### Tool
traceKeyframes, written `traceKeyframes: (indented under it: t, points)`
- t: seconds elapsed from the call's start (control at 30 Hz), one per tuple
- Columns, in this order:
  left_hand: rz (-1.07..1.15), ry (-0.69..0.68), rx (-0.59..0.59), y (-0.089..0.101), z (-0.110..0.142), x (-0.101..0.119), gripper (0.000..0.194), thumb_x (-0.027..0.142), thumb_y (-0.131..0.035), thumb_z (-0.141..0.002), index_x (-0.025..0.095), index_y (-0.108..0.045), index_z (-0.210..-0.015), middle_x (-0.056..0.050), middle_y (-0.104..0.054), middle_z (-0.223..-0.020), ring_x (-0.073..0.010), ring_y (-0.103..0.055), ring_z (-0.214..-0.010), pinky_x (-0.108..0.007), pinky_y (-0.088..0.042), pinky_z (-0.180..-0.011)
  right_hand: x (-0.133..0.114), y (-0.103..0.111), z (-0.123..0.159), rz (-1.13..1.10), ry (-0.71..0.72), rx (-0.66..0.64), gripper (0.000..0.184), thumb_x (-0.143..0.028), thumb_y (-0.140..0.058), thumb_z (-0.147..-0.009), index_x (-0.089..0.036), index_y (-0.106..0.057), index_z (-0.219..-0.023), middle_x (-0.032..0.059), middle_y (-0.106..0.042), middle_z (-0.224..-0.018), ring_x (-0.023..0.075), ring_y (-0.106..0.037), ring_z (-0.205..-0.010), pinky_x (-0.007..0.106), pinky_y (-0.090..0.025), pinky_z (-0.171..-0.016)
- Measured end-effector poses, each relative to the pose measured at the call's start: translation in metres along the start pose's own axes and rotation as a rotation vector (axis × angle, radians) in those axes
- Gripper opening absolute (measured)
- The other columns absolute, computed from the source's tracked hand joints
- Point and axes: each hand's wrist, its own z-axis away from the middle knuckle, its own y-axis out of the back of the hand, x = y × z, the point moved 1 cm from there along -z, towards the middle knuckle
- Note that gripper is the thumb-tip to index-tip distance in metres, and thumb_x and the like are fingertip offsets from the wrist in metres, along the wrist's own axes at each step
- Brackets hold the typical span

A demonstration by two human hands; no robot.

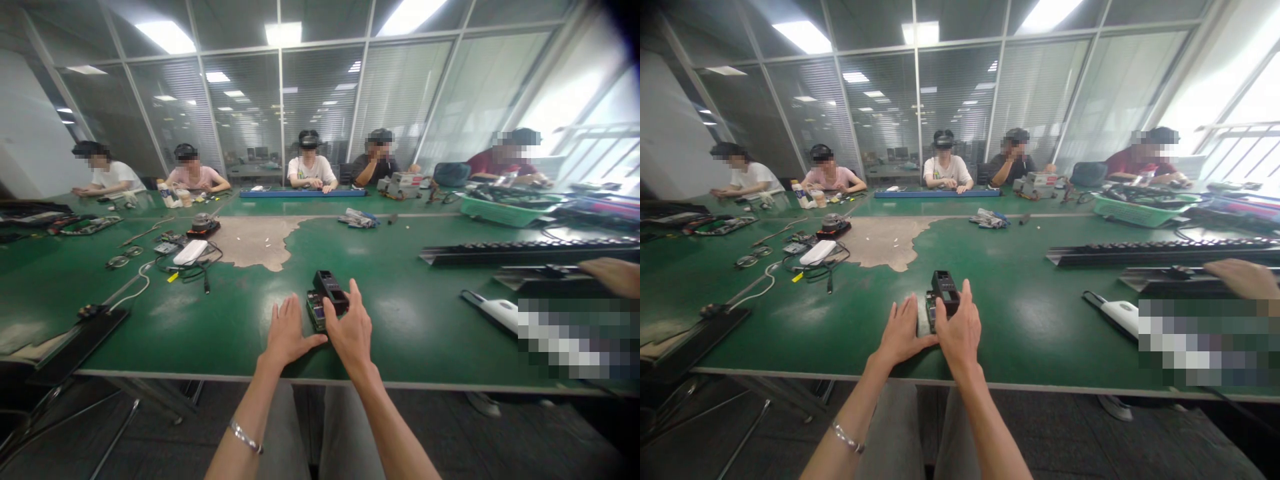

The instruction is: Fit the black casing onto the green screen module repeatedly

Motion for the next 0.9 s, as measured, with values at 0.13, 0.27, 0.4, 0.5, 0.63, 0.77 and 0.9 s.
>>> traceKeyframes:
  t: [0.13, 0.27, 0.4, 0.5, 0.63, 0.77, 0.9]
  points:
    - [-0.013, -0.013, 0.003, 0.000, 0.000, 0.000, 0.111, 0.085, -0.042, -0.076, 0.007, -0.021, -0.152, -0.020, -0.022, -0.159, -0.0338, -0.013, -0.148, -0.053, -0.007, -0.120, 0.025, 0.007, -0.004, 0.026, -0.042, 0.035, 0.075, -0.045, -0.053, -0.087, -0.009, -0.030, -0.148, 0.0183, -0.063, -0.124, 0.0306, -0.060, -0.110, 0.044, -0.046, -0.092]
    - [-0.027, -0.018, -0.001, 0.000, -0.001, 0.000, 0.110, 0.088, -0.038, -0.075, 0.007, -0.028, -0.150, -0.020, -0.024, -0.158, -0.0337, -0.014, -0.148, -0.053, -0.007, -0.120, 0.043, 0.007, 0.001, 0.069, -0.053, 0.025, 0.075, -0.044, -0.051, -0.087, -0.007, -0.030, -0.148, 0.0190, -0.063, -0.125, 0.0308, -0.059, -0.109, 0.044, -0.046, -0.091]
    - [-0.039, -0.015, -0.012, 0.000, -0.001, 0.000, 0.108, 0.088, -0.036, -0.076, 0.009, -0.031, -0.149, -0.019, -0.024, -0.159, -0.0327, -0.013, -0.149, -0.052, -0.006, -0.120, 0.052, 0.004, 0.006, 0.111, -0.044, 0.020, 0.076, -0.043, -0.051, -0.087, -0.007, -0.028, -0.149, 0.0179, -0.063, -0.126, 0.0311, -0.058, -0.109, 0.044, -0.046, -0.091]
    - [-0.042, -0.018, -0.007, -0.001, -0.002, 0.000, 0.109, 0.088, -0.035, -0.076, 0.009, -0.029, -0.150, -0.019, -0.024, -0.159, -0.0323, -0.013, -0.149, -0.051, -0.005, -0.120, 0.058, 0.003, 0.008, 0.123, -0.061, -0.002, 0.076, -0.043, -0.050, -0.086, -0.006, -0.028, -0.149, 0.0173, -0.064, -0.124, 0.0310, -0.059, -0.106, 0.043, -0.046, -0.090]
    - [-0.038, -0.019, 0.001, -0.001, -0.002, 0.000, 0.109, 0.088, -0.036, -0.076, 0.009, -0.028, -0.151, -0.018, -0.025, -0.158, -0.0332, -0.014, -0.148, -0.052, -0.005, -0.120, 0.064, 0.001, 0.011, 0.141, -0.081, -0.028, 0.075, -0.042, -0.049, -0.087, -0.006, -0.028, -0.149, 0.0184, -0.062, -0.126, 0.0306, -0.059, -0.107, 0.043, -0.046, -0.091]
    - [-0.035, -0.025, -0.008, 0.001, -0.001, 0.001, 0.104, 0.086, -0.037, -0.078, 0.013, -0.030, -0.151, -0.018, -0.022, -0.159, -0.0327, -0.013, -0.149, -0.053, -0.006, -0.119, 0.067, -0.001, 0.014, 0.159, -0.052, -0.013, 0.077, -0.043, -0.051, -0.086, -0.005, -0.028, -0.149, 0.0206, -0.059, -0.130, 0.0318, -0.056, -0.113, 0.044, -0.044, -0.095]
    - [-0.032, -0.032, -0.013, 0.003, 0.000, 0.001, 0.098, 0.086, -0.032, -0.081, 0.016, -0.034, -0.150, -0.018, -0.022, -0.159, -0.0331, -0.012, -0.149, -0.055, -0.006, -0.119, 0.068, -0.001, 0.016, 0.155, -0.012, 0.015, 0.079, -0.047, -0.051, -0.087, -0.002, -0.029, -0.148, 0.0237, -0.054, -0.135, 0.0333, -0.052, -0.119, 0.047, -0.042, -0.099]
